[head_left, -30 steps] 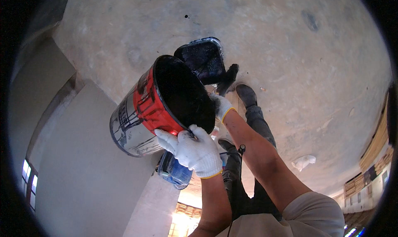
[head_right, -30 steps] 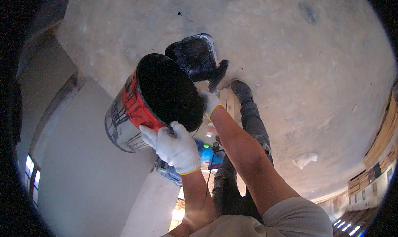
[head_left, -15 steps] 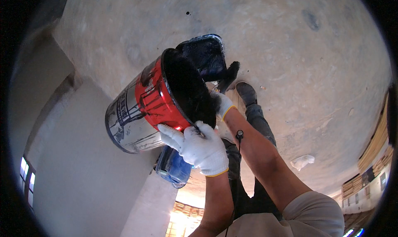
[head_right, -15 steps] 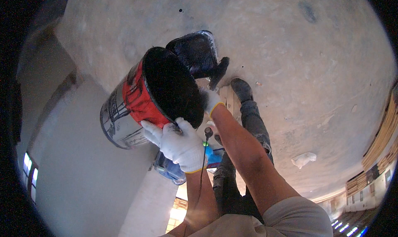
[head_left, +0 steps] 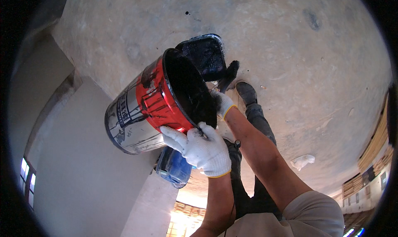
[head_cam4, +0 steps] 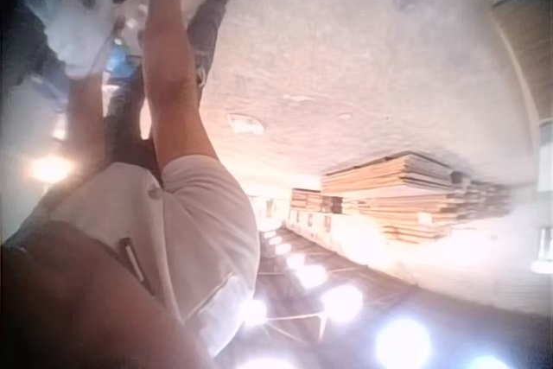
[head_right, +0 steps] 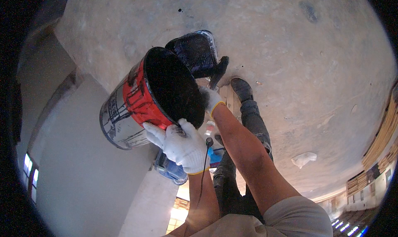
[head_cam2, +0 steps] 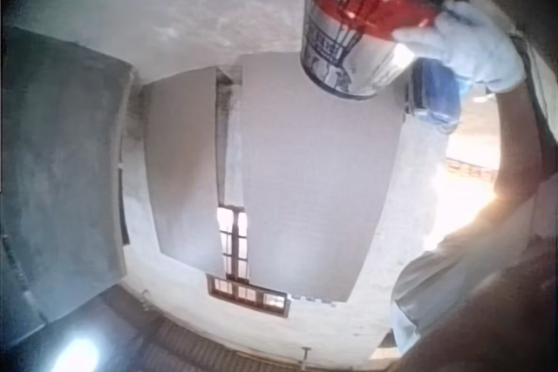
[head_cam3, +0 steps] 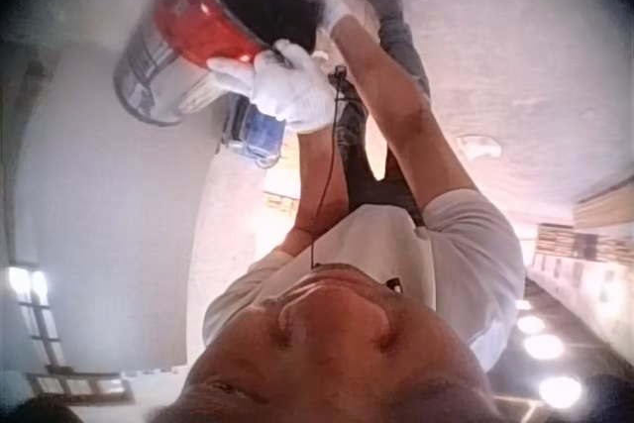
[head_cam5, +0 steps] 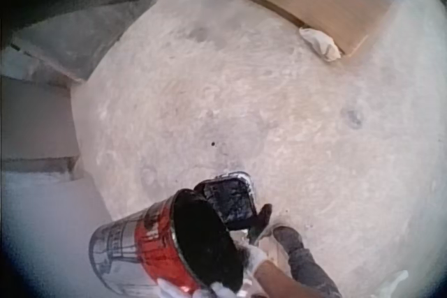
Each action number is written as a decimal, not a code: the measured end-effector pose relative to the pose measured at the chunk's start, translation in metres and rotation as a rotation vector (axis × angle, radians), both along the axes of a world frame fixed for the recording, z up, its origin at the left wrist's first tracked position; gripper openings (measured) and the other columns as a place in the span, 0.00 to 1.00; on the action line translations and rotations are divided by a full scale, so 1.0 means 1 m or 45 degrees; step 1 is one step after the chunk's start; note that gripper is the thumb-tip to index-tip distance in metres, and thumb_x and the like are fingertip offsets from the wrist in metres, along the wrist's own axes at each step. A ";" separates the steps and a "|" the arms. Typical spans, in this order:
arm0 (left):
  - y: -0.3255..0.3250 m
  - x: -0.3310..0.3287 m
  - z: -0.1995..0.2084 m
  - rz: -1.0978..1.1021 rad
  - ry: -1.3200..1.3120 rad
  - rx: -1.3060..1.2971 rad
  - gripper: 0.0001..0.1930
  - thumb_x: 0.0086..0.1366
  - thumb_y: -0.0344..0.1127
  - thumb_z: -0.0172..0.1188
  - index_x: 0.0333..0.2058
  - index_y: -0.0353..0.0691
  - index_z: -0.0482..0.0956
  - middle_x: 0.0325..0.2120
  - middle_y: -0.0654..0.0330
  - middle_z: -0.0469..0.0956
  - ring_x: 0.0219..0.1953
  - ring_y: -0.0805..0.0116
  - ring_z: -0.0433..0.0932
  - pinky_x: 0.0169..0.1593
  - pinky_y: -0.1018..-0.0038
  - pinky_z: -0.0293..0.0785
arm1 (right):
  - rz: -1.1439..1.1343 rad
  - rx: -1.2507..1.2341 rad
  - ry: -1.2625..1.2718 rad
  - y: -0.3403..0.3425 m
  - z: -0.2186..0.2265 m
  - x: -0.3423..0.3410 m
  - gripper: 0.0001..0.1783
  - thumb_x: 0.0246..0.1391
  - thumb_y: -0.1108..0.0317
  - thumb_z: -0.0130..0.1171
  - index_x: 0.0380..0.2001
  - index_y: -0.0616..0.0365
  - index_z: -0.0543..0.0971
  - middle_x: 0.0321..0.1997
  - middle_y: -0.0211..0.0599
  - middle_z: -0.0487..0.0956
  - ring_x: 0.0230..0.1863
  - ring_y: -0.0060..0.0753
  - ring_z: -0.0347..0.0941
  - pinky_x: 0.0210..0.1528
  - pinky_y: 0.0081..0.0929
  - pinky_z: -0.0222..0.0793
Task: The person applies black paint to a large wooden board using a foam brush. They dip the brush into a paint tray, spread the paint across the board, and periodically refill the tray from a larger paint can.
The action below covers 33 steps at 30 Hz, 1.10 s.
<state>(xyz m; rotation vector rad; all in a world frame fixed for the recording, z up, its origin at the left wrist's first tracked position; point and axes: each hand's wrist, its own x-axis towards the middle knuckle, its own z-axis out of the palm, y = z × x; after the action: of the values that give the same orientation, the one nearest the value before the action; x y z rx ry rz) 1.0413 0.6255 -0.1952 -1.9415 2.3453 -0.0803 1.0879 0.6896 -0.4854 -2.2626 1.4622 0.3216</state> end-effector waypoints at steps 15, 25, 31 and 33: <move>-0.001 0.008 -0.002 0.054 0.000 0.073 0.11 0.58 0.30 0.63 0.28 0.24 0.80 0.66 0.24 0.56 0.64 0.17 0.58 0.63 0.42 0.66 | 0.105 -0.903 0.858 0.023 -0.066 0.032 0.17 0.63 0.62 0.53 0.52 0.46 0.82 0.57 0.35 0.80 0.62 0.39 0.71 0.65 0.32 0.62; -0.021 0.059 0.004 0.132 0.178 0.025 0.13 0.60 0.31 0.59 0.28 0.21 0.80 0.62 0.22 0.61 0.63 0.22 0.64 0.68 0.48 0.63 | 0.266 -1.227 1.459 0.014 -0.046 0.010 0.19 0.70 0.57 0.47 0.51 0.53 0.83 0.61 0.42 0.79 0.64 0.39 0.71 0.68 0.36 0.60; -0.030 0.119 -0.009 0.628 0.883 0.289 0.15 0.65 0.29 0.56 0.45 0.20 0.77 0.52 0.32 0.77 0.49 0.45 0.79 0.58 0.65 0.71 | 1.198 -1.009 2.259 0.049 -0.102 -0.013 0.14 0.71 0.59 0.49 0.50 0.50 0.81 0.53 0.33 0.83 0.57 0.37 0.75 0.62 0.34 0.65; -0.010 0.188 0.000 0.785 0.904 0.143 0.17 0.66 0.28 0.56 0.50 0.20 0.76 0.47 0.40 0.81 0.41 0.57 0.81 0.52 0.69 0.74 | 2.538 -1.292 2.420 -0.035 0.078 -0.001 0.10 0.69 0.59 0.54 0.44 0.49 0.81 0.45 0.28 0.84 0.49 0.33 0.78 0.53 0.31 0.71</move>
<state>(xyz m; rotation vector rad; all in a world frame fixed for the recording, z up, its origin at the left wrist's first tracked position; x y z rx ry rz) 1.2296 0.6157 -0.1950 -2.8506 1.8253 0.8899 1.0865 0.6542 -0.4069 0.9853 0.7180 -1.1231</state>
